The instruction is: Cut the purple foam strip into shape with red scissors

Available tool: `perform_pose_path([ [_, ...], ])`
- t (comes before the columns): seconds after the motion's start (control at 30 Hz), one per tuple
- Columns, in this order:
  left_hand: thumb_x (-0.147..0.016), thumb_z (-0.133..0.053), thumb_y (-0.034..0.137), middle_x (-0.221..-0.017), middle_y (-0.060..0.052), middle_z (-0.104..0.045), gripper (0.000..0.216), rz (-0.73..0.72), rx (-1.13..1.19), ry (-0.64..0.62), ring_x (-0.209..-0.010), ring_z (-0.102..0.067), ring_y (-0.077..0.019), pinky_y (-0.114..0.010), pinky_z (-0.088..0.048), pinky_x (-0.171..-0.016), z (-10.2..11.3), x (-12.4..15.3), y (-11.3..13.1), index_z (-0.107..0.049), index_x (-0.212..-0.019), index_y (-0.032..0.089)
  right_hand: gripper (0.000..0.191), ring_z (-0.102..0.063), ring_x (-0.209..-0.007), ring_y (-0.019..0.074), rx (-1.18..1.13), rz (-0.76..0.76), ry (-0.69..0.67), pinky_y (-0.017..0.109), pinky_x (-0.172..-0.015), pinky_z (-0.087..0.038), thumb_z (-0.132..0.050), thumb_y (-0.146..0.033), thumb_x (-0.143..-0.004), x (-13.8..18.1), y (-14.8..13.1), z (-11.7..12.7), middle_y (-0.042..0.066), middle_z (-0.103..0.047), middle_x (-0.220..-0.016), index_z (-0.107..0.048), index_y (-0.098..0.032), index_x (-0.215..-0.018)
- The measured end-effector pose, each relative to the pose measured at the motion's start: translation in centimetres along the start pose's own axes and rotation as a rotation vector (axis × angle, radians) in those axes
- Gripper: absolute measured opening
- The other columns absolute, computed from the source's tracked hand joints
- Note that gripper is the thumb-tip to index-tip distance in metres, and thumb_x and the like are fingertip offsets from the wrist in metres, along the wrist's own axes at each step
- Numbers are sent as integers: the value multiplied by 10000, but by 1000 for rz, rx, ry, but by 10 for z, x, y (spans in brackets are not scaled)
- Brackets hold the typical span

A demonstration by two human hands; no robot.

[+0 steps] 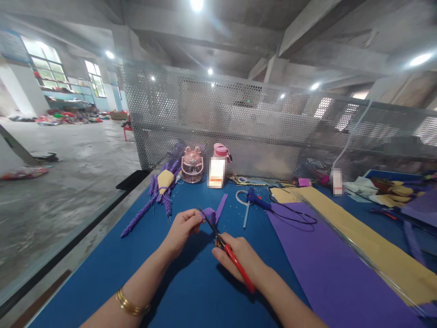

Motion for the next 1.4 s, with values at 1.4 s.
perform_pose_path([
  [1.4,-767,-576,352,-474,55,-418,252,-16,27,-22,-476,-305,-77,-233,-199,-492,1,0,-3,-544,-621,150,190,-533,-563,127,22,10,-4,197,-564,-356,-440,-364,-889,0,-1,0,-3,-590,-659,-533,-199,-881],
])
Point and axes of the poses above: each hand's wrist, its own x-axis away from the middle knuckle, its own z-axis out of the back of the hand, y = z × x, the point moved 6 cm from there along -x, towards the middle knuckle
